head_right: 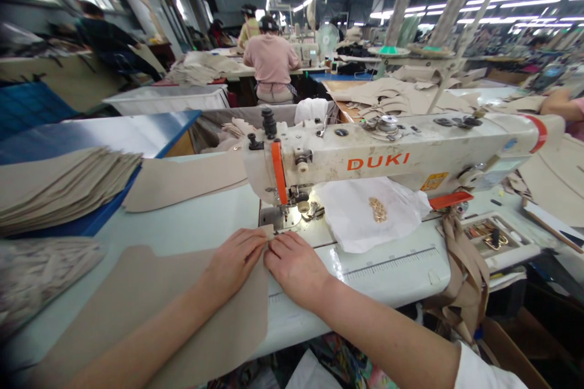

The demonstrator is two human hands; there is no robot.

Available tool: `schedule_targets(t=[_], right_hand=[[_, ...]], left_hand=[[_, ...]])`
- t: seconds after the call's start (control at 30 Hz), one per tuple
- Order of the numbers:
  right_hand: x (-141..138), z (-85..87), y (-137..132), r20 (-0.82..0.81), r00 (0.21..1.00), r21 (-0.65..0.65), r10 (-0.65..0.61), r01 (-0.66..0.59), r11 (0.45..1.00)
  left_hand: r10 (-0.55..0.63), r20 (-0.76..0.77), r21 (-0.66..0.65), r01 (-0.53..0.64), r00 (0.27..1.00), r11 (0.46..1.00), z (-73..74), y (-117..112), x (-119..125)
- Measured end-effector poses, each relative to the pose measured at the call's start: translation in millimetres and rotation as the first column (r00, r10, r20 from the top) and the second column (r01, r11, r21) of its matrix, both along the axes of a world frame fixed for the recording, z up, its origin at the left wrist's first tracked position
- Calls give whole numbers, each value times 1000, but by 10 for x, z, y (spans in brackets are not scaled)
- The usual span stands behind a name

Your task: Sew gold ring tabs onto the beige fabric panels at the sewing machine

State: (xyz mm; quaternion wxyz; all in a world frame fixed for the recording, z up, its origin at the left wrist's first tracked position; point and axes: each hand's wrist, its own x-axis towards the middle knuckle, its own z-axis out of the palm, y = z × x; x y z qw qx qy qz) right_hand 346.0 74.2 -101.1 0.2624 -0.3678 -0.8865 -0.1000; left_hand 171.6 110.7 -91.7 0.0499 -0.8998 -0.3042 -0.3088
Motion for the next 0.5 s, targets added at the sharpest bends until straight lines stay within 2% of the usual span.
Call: schedule_targets(t=[0.23,0.5], right_hand=[[-2,21,11,23,1000,-18,5,-5,1000],[-7,30,35,58,998,22,21,-22,1000]], left_hand=[[-10,15,-12,11,1000,1000,-14,-4,-9],[6,6,-35,-6,1000,999,-1,-40,-12]])
